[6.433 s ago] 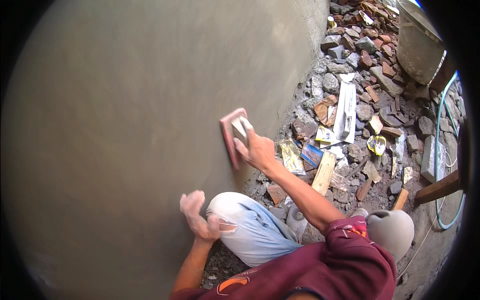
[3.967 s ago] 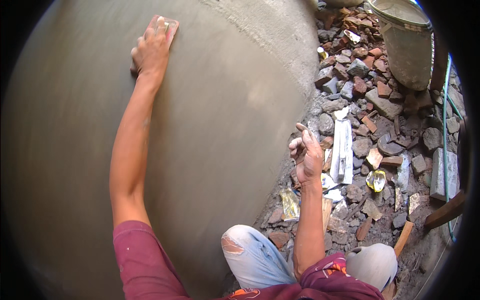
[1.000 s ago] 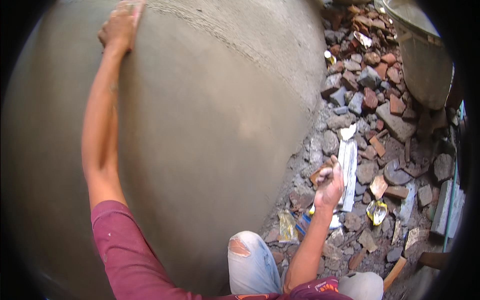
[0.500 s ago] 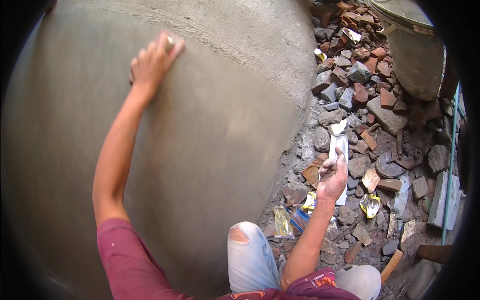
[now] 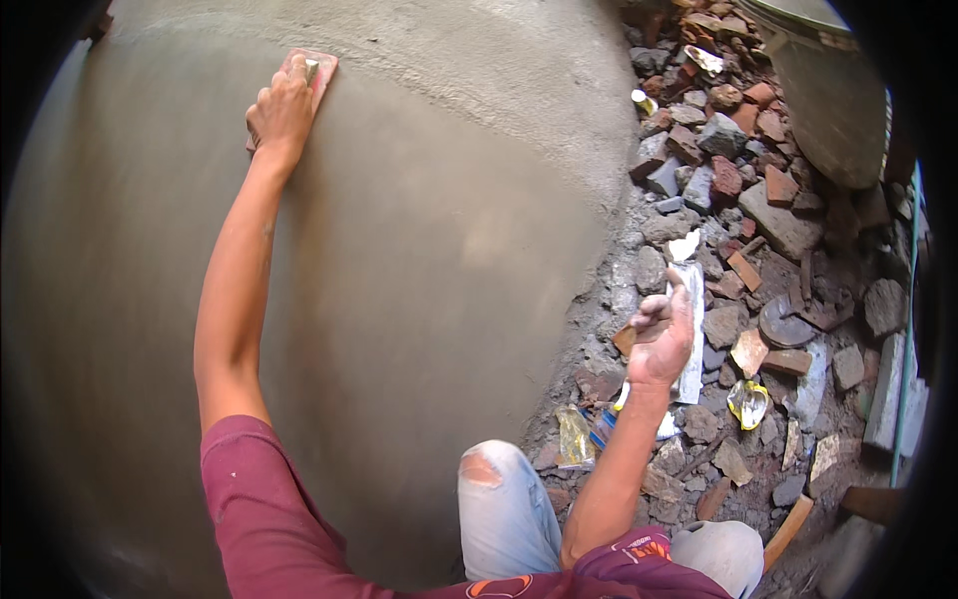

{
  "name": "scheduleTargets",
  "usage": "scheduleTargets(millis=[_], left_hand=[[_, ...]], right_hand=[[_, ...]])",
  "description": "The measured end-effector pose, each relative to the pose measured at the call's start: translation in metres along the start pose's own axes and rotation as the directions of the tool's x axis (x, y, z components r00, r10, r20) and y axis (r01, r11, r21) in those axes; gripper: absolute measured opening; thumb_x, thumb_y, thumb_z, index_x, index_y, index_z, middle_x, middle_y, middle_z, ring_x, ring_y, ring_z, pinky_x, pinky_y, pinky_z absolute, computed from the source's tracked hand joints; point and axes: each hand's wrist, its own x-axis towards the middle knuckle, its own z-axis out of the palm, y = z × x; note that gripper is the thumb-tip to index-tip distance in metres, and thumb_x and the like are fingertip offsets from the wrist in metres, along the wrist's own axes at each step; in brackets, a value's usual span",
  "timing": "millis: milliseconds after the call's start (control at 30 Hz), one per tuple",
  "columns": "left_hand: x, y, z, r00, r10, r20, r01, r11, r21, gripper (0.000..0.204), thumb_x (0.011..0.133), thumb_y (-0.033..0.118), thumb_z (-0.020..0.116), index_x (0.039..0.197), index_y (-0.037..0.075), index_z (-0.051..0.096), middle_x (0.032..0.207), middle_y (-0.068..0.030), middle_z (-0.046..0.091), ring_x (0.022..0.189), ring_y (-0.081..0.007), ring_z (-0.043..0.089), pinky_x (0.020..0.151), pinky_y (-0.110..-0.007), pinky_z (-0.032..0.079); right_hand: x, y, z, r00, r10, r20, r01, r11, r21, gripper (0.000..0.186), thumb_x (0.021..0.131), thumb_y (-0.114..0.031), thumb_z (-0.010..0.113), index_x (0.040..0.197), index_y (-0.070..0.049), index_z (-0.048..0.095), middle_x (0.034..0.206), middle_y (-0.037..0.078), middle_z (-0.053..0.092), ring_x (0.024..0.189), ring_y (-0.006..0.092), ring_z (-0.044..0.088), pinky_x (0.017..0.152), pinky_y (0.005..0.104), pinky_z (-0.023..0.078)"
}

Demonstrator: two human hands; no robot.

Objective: The person smooths a curved concrete wall using a pink trowel held in the right hand, moving it in circular and sweeping motions. The person occasionally touches the wall with the left hand to check the surface while remaining in a squatting position.

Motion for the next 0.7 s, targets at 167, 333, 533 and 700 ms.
scheduleTargets(millis=[167,333,533,700], left_hand=[[-0.05,0.03,-0.024,0.992,0.059,-0.114,-0.062,0.998,-0.03,0.041,0.1,0.041,0.058,0.134,0.018,0.056,0.098,-0.0081,0.071,0.078,-0.0308,0.072,0.057,-0.046,0.058],[-0.18,0.015,-0.086,0.988,0.128,0.089,-0.118,0.987,-0.113,0.048,0.094,0.033,0.067,0.138,0.019,0.058,0.092,-0.0064,0.066,0.074,-0.0294,0.066,0.062,-0.043,0.056],[-0.265,0.106,-0.162,0.887,0.096,0.451,0.444,0.086,-0.892,0.068,0.094,0.039,0.072,0.145,0.003,0.044,0.107,-0.0061,0.064,0.093,-0.0172,0.065,0.071,-0.034,0.054],[-0.327,0.165,-0.167,0.685,0.381,0.621,0.697,-0.591,-0.406,0.074,0.092,0.043,0.075,0.141,0.001,0.038,0.114,-0.008,0.063,0.093,-0.0121,0.062,0.071,-0.027,0.052]], right_hand=[[0.0,-0.016,0.013,0.998,-0.067,0.016,0.068,0.996,-0.063,0.037,0.106,-0.029,0.055,0.132,-0.003,0.059,0.07,0.0,0.062,0.061,0.006,0.055,0.054,0.0205,0.044],[0.003,-0.03,0.015,0.995,-0.069,0.065,0.072,0.997,-0.04,0.034,0.106,-0.03,0.056,0.124,-0.003,0.065,0.07,0.001,0.065,0.06,0.0058,0.056,0.054,0.0202,0.044],[-0.012,0.025,0.001,0.918,0.322,0.233,-0.214,0.895,-0.392,0.038,0.105,-0.034,0.056,0.099,0.0,0.071,0.079,0.009,0.071,0.064,0.014,0.061,0.065,0.029,0.05],[-0.07,0.082,-0.028,0.519,0.695,0.497,-0.555,0.717,-0.423,0.035,0.102,-0.03,0.06,0.118,0.0,0.067,0.105,0.008,0.073,0.092,0.0152,0.069,0.08,0.0306,0.057]])
